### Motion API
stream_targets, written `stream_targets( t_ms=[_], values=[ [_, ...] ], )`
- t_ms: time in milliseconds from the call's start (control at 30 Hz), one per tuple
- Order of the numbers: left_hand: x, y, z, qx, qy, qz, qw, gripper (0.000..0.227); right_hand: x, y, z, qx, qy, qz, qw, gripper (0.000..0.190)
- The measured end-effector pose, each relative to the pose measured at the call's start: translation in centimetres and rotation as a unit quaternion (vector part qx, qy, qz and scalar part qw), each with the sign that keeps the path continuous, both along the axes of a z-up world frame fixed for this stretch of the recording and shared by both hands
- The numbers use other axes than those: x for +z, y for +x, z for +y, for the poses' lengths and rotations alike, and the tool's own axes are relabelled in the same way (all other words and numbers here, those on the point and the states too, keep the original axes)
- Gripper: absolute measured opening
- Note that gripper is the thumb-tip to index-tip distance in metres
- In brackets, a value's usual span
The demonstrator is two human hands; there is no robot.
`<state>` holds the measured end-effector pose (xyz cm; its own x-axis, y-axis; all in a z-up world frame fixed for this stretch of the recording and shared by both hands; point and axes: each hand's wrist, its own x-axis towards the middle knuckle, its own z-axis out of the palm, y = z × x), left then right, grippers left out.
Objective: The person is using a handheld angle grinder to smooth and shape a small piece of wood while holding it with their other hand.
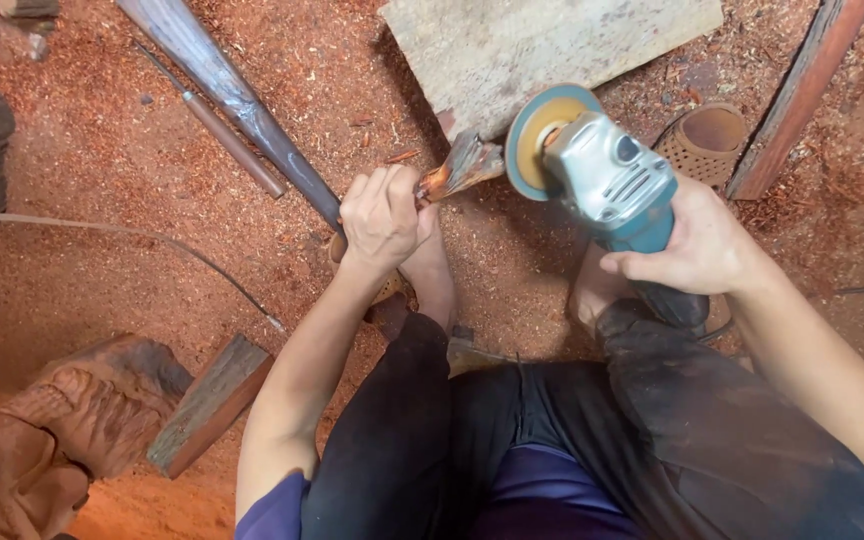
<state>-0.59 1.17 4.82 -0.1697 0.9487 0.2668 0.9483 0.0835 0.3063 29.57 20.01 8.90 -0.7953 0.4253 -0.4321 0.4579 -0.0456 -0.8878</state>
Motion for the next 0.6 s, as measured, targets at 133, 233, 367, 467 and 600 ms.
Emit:
stream_targets(
  t_ms=[133, 233, 367, 467, 600],
  values=[
    [-0.4, -0.8, -0.2, 0.001, 0.020, 0.034, 0.999, 0.029, -0.6, 0.6, 0.3, -0.022, -0.066, 0.001, 0.998, 0.062],
    [-1.2, -0.9, 0.1, -0.030, 0.033, 0.052, 0.998, 0.026, -0.6, 0.4, 0.5, 0.015, -0.081, 0.053, 0.995, 0.066],
    [-2.2, -1.9, -0.1, -0.007, 0.089, 0.097, 0.991, 0.031, 0.1, -0.5, 1.0, 0.019, -0.081, -0.004, 0.997, 0.065],
    [-2.0, -1.8, -0.3, -0.015, 0.082, 0.087, 0.993, 0.031, -0.8, 0.1, 0.9, 0.017, -0.097, -0.005, 0.995, 0.068],
    [-1.7, -1.5, -0.1, -0.022, 0.105, 0.055, 0.993, 0.030, -2.7, 0.0, 1.0, 0.047, -0.146, 0.039, 0.987, 0.073]
  ],
)
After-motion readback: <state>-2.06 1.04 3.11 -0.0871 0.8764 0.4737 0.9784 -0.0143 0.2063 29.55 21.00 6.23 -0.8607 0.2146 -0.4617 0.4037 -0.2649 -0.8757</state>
